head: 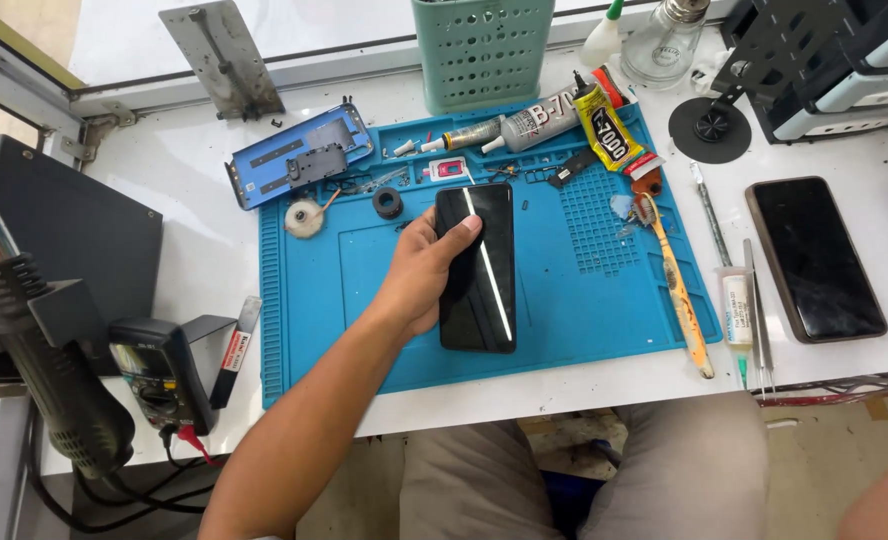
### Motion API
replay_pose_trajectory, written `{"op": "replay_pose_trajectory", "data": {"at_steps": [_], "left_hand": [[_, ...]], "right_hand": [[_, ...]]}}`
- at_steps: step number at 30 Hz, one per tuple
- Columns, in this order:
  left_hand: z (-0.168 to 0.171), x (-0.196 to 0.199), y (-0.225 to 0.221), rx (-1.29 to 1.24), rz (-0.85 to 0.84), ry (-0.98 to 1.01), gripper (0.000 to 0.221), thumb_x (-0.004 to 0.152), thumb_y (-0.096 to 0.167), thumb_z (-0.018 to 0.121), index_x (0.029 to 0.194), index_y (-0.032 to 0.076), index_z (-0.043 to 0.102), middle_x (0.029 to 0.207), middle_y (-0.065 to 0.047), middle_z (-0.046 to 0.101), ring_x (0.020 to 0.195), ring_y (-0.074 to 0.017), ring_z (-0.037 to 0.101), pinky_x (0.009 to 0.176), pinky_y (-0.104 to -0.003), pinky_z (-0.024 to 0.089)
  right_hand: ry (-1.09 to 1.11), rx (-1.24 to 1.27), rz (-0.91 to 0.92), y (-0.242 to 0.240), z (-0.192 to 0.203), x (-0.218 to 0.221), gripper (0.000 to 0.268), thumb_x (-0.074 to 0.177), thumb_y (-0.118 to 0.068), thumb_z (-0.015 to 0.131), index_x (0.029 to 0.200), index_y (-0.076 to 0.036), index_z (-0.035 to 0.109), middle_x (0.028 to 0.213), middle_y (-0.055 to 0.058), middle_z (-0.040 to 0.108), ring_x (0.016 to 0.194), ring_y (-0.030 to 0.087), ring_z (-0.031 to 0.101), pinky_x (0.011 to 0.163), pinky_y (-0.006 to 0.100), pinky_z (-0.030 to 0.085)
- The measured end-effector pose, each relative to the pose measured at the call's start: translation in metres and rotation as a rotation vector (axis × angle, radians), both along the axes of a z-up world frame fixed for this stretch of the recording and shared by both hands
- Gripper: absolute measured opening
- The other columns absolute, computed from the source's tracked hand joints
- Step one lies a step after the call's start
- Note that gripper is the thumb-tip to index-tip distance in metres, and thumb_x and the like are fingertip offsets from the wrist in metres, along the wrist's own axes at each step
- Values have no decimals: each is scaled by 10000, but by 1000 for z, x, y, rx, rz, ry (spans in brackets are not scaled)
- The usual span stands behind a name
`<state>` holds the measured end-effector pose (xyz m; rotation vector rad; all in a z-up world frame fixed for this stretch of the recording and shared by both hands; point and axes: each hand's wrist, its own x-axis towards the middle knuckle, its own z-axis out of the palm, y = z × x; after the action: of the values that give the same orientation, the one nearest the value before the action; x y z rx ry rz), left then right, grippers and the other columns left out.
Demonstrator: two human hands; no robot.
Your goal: The person is carefully prying the back cover off a smartphone using their hands and a small tool on a repair mat.
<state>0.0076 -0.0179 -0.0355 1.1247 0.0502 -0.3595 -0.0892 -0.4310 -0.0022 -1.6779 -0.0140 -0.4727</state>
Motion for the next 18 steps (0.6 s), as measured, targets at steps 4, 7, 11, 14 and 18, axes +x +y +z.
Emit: {"op": "replay_pose_trajectory", "data": {"at_steps": [4,7,11,14,18], "left_hand": [[-12,4,3,-10,-7,-11,326,975,187,727,1189,-27,606,1016,-207,753,935,-294,765,779,-464,660],[-16,6,4,-44,15,-31,297,971,169,737,1163,-23,616,983,-199,759,908,-280,770,768,-453,661],[7,5,2,88,-21,110,430,898,280,689,1255,72,570,1157,-135,676,1106,-280,677,880,-382,584],[-3,7,3,75,-29,142,438,906,260,673,1282,74,547,1166,-148,666,1101,-291,676,870,-394,597],[-17,8,6,-11,4,16,345,996,212,690,1242,-13,598,1097,-249,738,1014,-332,749,857,-507,633]], "right_hand": [[-118,108,-51,89,3,19,304,1187,-174,585,1463,-56,539,1009,47,601,569,-38,488,564,94,383],[-111,213,105,167,10,41,409,1030,-49,697,1399,18,531,986,133,661,508,41,530,498,162,427],[173,321,177,195,-9,47,95,1016,-71,629,1106,-45,647,958,110,675,591,140,522,535,219,425],[267,312,190,202,-32,51,60,1010,-98,626,1057,-61,635,993,96,689,633,147,567,547,250,453],[166,380,180,212,-47,51,91,1017,-56,645,1082,6,659,1038,144,691,666,128,622,512,192,433]]}}
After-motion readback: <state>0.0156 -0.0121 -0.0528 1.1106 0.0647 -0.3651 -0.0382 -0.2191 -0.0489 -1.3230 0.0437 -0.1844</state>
